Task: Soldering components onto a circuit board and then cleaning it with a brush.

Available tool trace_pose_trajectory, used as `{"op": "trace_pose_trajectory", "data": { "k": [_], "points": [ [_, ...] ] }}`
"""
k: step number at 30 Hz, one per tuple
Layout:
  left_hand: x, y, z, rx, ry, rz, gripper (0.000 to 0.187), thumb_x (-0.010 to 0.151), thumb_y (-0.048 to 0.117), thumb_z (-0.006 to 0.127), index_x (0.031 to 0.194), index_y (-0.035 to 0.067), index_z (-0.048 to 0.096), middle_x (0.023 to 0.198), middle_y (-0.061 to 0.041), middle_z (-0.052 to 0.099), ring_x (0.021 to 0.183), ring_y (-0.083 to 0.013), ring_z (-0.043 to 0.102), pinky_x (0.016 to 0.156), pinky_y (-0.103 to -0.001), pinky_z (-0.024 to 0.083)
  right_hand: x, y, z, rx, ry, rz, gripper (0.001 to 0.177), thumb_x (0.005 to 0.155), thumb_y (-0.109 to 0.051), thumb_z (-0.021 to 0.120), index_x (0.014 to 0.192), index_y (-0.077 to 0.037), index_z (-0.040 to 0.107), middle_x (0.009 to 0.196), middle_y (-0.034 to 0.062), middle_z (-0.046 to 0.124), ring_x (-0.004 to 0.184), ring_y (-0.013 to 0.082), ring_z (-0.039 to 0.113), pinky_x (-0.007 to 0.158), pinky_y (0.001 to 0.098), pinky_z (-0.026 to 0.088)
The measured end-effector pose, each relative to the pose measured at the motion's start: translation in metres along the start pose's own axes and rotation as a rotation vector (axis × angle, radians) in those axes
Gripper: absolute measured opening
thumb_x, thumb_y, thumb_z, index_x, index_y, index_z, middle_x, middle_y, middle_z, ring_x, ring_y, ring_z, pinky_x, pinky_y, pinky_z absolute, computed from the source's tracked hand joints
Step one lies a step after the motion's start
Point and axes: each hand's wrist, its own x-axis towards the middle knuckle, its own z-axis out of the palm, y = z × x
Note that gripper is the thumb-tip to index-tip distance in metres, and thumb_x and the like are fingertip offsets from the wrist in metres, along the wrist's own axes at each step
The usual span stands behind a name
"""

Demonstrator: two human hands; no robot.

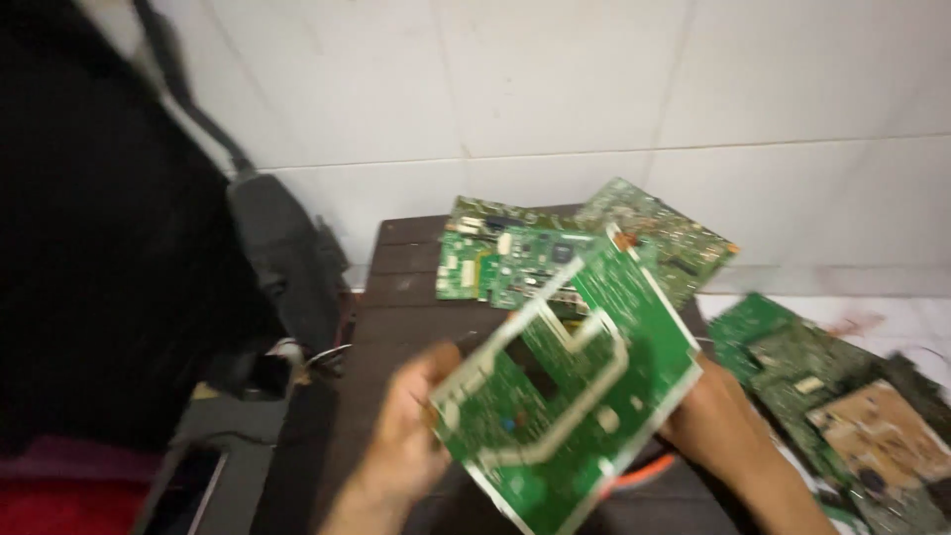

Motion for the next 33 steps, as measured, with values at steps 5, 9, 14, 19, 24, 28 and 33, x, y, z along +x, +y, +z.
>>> {"op": "trace_pose_trajectory", "data": {
  "k": [5,9,14,19,24,28,33],
  "points": [
    [0.079,0.008,-0.015,0.087,-0.22,0.02,0.069,0.081,0.06,0.083,0.115,0.003,0.063,0.103,-0.01,0.074,0.088,-0.0245,0.076,0.077,-0.035,0.065,0.024,-0.037,-0.038,0.142,0.02,-0.05,0.022,0.085,-0.03,0.078,0.103,-0.017,0.082,0.108,0.0047,0.077,0.089,0.0278,0.075,0.076,0.0379,0.059],
    [0.151,-0.01,-0.033,0.022,-0.205,-0.051,0.01,0.096,0.008,0.064,0.101,0.005,0.056,0.094,-0.009,0.068,0.085,-0.0192,0.071,0.071,-0.028,0.062,0.037,-0.059,-0.056,0.264,-0.123,-0.081,0.025,0.088,-0.036,0.076,0.097,-0.014,0.081,0.075,0.0018,0.068,0.068,0.023,0.065,0.063,0.0363,0.05],
    [0.202,-0.053,-0.069,-0.01,-0.162,-0.112,0.025,0.095,-0.015,0.053,0.108,0.003,0.063,0.096,-0.013,0.071,0.084,-0.0208,0.071,0.064,-0.031,0.062,0.043,-0.067,-0.059,0.247,-0.28,-0.105,0.028,0.091,-0.037,0.072,0.1,-0.012,0.079,0.081,0.0039,0.068,0.071,0.024,0.064,0.064,0.0388,0.051],
    [0.209,-0.094,-0.098,-0.097,-0.043,-0.26,0.054,0.097,-0.012,0.05,0.15,0.001,0.049,0.112,-0.02,0.071,0.098,-0.028,0.072,0.077,-0.038,0.065,0.039,-0.075,-0.06,0.252,-0.234,-0.073,0.029,0.093,-0.033,0.069,0.111,-0.012,0.076,0.105,0.0066,0.075,0.093,0.028,0.071,0.084,0.039,0.054],
    [0.206,-0.091,-0.087,-0.051,-0.011,-0.308,0.041,0.096,-0.01,0.054,0.135,0.0,0.059,0.115,-0.021,0.071,0.096,-0.0289,0.072,0.086,-0.043,0.063,0.018,-0.061,-0.069,0.307,-0.099,0.19,0.023,0.088,-0.024,0.072,0.106,-0.013,0.08,0.099,0.0022,0.079,0.088,0.0174,0.072,0.075,0.0283,0.059],
    [0.199,-0.101,-0.093,-0.081,0.033,-0.36,0.036,0.095,0.006,0.063,0.131,0.007,0.061,0.118,-0.015,0.072,0.103,-0.0284,0.07,0.09,-0.041,0.059,-0.026,-0.038,-0.072,0.179,0.106,0.371,0.021,0.087,-0.017,0.07,0.107,-0.014,0.077,0.102,0.0025,0.083,0.08,0.0146,0.076,0.07,0.027,0.059],
    [0.193,-0.104,-0.121,-0.106,0.009,-0.356,0.038,0.092,0.012,0.06,0.13,0.008,0.062,0.123,-0.015,0.071,0.11,-0.0285,0.068,0.098,-0.042,0.056,-0.116,0.021,-0.087,0.09,0.28,0.445,0.023,0.09,-0.016,0.072,0.111,-0.007,0.071,0.094,0.0035,0.072,0.08,0.0125,0.064,0.074,0.0247,0.05]
  ]
}}
